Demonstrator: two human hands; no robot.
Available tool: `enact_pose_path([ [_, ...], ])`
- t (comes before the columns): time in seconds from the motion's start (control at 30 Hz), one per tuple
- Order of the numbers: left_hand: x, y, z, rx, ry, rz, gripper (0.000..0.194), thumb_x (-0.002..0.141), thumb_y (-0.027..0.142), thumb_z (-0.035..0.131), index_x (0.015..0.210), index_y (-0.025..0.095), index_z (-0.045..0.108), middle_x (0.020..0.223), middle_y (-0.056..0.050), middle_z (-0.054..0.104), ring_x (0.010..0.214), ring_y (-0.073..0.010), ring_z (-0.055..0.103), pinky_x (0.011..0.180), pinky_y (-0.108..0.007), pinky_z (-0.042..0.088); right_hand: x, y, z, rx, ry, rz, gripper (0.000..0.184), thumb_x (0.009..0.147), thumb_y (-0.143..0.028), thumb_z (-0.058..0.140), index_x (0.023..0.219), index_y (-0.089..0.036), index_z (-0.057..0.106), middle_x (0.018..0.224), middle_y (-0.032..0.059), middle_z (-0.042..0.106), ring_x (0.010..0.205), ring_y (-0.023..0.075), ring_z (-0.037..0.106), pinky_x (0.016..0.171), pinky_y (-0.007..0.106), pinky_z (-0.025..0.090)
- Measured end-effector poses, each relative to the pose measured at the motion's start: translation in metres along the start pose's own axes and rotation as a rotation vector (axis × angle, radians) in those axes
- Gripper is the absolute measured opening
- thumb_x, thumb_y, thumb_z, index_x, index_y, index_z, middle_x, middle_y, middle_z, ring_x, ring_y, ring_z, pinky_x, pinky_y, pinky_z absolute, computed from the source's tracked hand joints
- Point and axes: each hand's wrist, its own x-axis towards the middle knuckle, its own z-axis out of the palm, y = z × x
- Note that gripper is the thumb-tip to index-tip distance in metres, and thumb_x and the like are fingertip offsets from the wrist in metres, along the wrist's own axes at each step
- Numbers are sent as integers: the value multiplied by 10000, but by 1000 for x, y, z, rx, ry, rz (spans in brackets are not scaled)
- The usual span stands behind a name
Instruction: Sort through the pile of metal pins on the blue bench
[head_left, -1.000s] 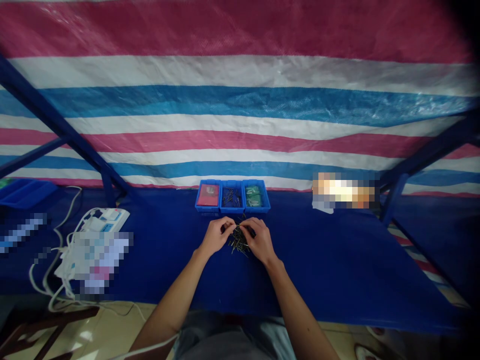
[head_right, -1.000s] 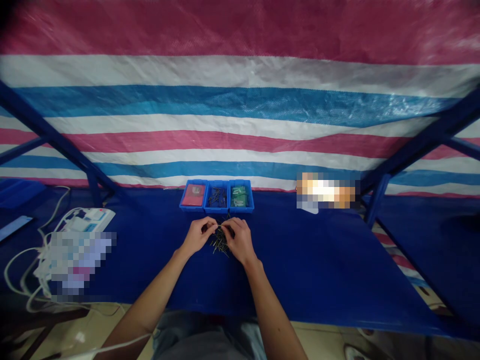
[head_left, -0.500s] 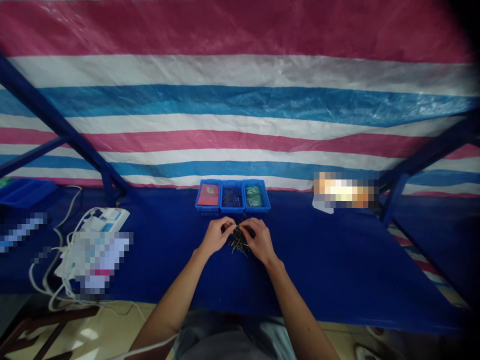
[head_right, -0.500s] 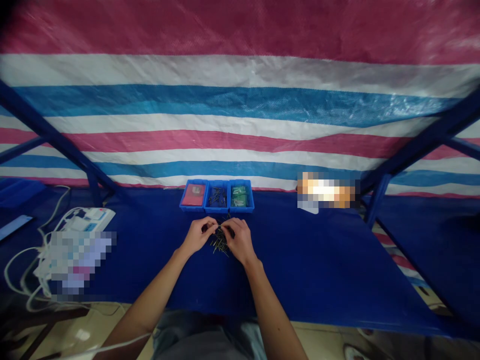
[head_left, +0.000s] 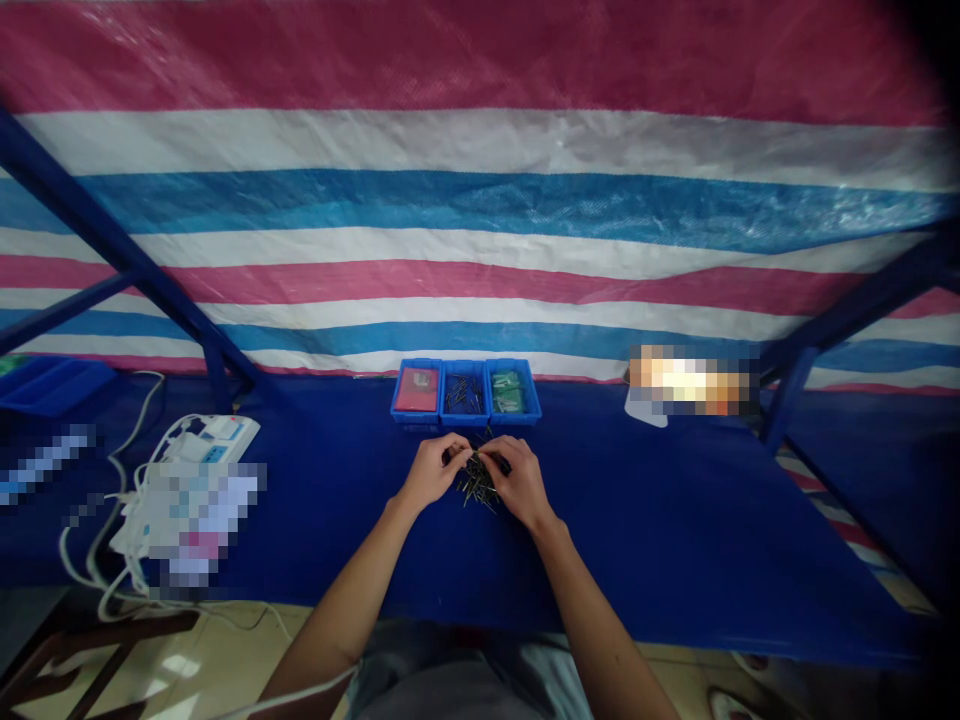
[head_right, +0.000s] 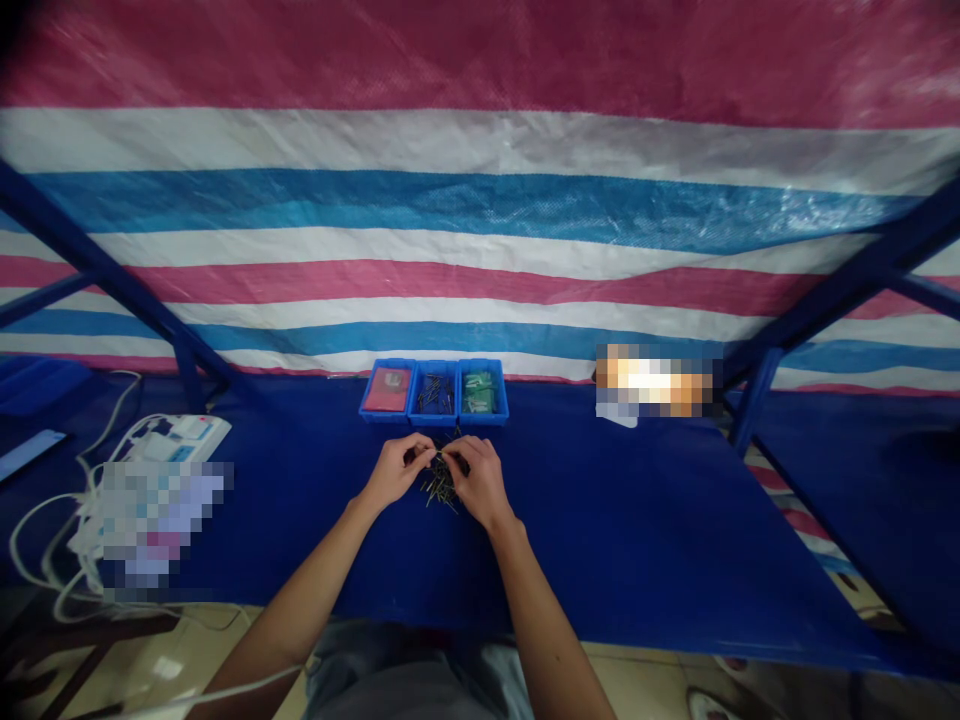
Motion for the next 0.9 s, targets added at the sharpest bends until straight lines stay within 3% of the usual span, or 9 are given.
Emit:
enact_pose_path([
  [0.9,0,-4,1,6,-1,-13,240,937,360,573,866,153,671,671,-6,665,605,-121,573,613,-222,393,0,0,1,-9,-4,0,130,958,-254,563,905,-236,680,886,39,705,816,201,638,798,355,417],
])
